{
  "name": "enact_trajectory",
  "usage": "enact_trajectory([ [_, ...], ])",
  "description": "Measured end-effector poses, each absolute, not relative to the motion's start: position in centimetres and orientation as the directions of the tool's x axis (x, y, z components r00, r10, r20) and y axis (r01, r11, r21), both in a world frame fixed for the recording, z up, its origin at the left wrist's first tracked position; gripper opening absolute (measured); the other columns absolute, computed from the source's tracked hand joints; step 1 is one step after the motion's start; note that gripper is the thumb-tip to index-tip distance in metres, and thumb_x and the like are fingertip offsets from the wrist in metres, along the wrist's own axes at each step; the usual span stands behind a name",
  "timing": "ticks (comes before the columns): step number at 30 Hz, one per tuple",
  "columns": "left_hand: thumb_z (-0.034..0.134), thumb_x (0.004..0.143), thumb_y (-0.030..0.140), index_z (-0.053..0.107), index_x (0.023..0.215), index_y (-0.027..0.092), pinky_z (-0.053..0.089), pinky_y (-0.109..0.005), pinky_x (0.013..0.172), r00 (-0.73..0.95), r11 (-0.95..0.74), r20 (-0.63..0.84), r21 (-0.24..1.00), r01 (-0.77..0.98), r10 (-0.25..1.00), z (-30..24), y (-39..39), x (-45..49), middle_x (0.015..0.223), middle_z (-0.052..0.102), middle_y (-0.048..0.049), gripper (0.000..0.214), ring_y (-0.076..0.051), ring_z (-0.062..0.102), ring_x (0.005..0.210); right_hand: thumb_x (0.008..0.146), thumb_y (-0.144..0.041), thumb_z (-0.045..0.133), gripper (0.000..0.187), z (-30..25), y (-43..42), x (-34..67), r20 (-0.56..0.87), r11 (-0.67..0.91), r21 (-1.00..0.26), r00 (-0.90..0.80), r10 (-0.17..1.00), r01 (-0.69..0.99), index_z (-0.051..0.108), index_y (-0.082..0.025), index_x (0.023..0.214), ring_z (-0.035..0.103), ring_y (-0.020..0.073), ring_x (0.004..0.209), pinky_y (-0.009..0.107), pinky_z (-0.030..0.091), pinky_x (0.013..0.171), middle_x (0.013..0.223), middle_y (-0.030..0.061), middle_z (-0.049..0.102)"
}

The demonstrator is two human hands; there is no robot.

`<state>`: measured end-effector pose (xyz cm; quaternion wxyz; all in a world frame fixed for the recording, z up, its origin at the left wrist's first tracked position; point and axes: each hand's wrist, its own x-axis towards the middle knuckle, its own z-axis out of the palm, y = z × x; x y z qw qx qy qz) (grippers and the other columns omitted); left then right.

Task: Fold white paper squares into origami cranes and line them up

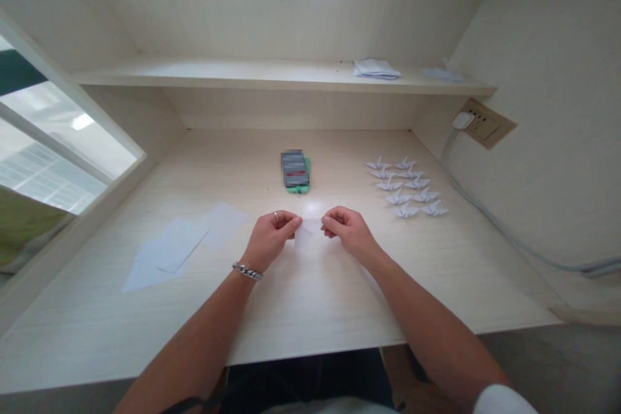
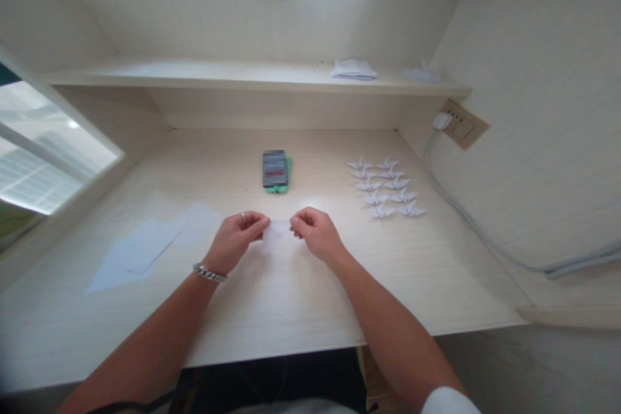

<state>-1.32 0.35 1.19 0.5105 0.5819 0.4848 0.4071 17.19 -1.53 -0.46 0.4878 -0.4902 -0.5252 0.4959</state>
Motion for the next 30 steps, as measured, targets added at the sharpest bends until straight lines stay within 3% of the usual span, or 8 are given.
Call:
enact_trajectory([
  [3, 0.064, 0.074, 0.031, 0.068, 0.069, 0.015, 0.044, -0.024, 0.055, 0.366, -0.136, 0.015, 0.941, 0.308, 0.93, 1.1, 0.1, -1.3, 0.059, 0.064, -0.0008, 0.017, -0.013, 0.057, 0.055, 0.076, -0.035, 0.065, 0.02, -0.6, -1.4, 17.6, 0.023, 0.028, -0.996, -0.06, 0.998, 0.084, 0.061, -0.016, 0.073, 0.056, 0.0121, 0.058, 0.026, 0.045, 0.058, 0.062, 0.0001, 0.061],
  [6, 0.062, 0.074, 0.025, 0.068, 0.067, 0.016, 0.044, -0.023, 0.055, 0.428, -0.177, 0.007, 0.916, 0.359, 0.904, 1.4, 0.0, -1.3, 0.058, 0.065, -0.0001, 0.013, -0.013, 0.058, 0.055, 0.075, -0.036, 0.065, 0.021, -0.5, -1.4, 17.8, 0.001, 0.01, -0.996, -0.1, 0.995, 0.089, 0.061, -0.016, 0.071, 0.055, 0.0119, 0.056, 0.026, 0.045, 0.057, 0.059, -0.0001, 0.061],
  [12, 0.062, 0.07, 0.02, 0.068, 0.068, 0.014, 0.046, -0.024, 0.055, 0.395, -0.012, -0.094, 0.966, 0.257, 0.914, 1.9, 0.3, -1.8, 0.057, 0.067, -0.0019, 0.009, -0.013, 0.059, 0.053, 0.068, -0.041, 0.07, 0.027, 0.2, -1.2, 18.9, -0.05, -0.05, -0.999, -0.008, 0.999, 0.015, 0.062, -0.015, 0.068, 0.053, 0.0112, 0.049, 0.025, 0.043, 0.052, 0.054, -0.0002, 0.06],
  [19, 0.069, 0.072, 0.032, 0.069, 0.079, 0.013, 0.046, -0.024, 0.056, 0.384, -0.016, -0.063, 0.98, 0.199, 0.921, 1.4, 0.1, -1.2, 0.061, 0.068, -0.003, 0.02, -0.013, 0.061, 0.056, 0.073, -0.042, 0.068, 0.027, -0.1, -1.1, 18.8, 0.03, 0.029, -0.997, 0.009, 1.0, 0.065, 0.063, -0.015, 0.071, 0.053, 0.0115, 0.052, 0.025, 0.043, 0.053, 0.056, 0.0001, 0.06],
  [24, 0.073, 0.069, 0.032, 0.063, 0.08, 0.014, 0.049, -0.025, 0.061, 0.257, 0.022, -0.036, 0.998, 0.058, 0.966, 0.8, 0.1, -0.7, 0.068, 0.07, -0.0041, 0.023, -0.014, 0.064, 0.063, 0.073, -0.043, 0.07, 0.031, -0.3, -1.7, 17.1, 0.047, 0.047, -0.999, -0.033, 0.998, -0.008, 0.066, -0.016, 0.087, 0.061, 0.0146, 0.067, 0.026, 0.048, 0.06, 0.077, 0.0036, 0.069],
  [30, 0.072, 0.071, 0.031, 0.061, 0.077, 0.014, 0.051, -0.027, 0.064, 0.327, -0.003, -0.019, 0.998, 0.066, 0.945, 0.5, -0.1, -0.5, 0.072, 0.069, -0.0045, 0.022, -0.015, 0.065, 0.068, 0.082, -0.038, 0.063, 0.021, 0.3, -2.6, 16.4, 0.224, 0.218, -0.941, -0.004, 0.974, 0.258, 0.073, -0.02, 0.083, 0.063, 0.017, 0.07, 0.028, 0.048, 0.065, 0.078, 0.0043, 0.072],
])
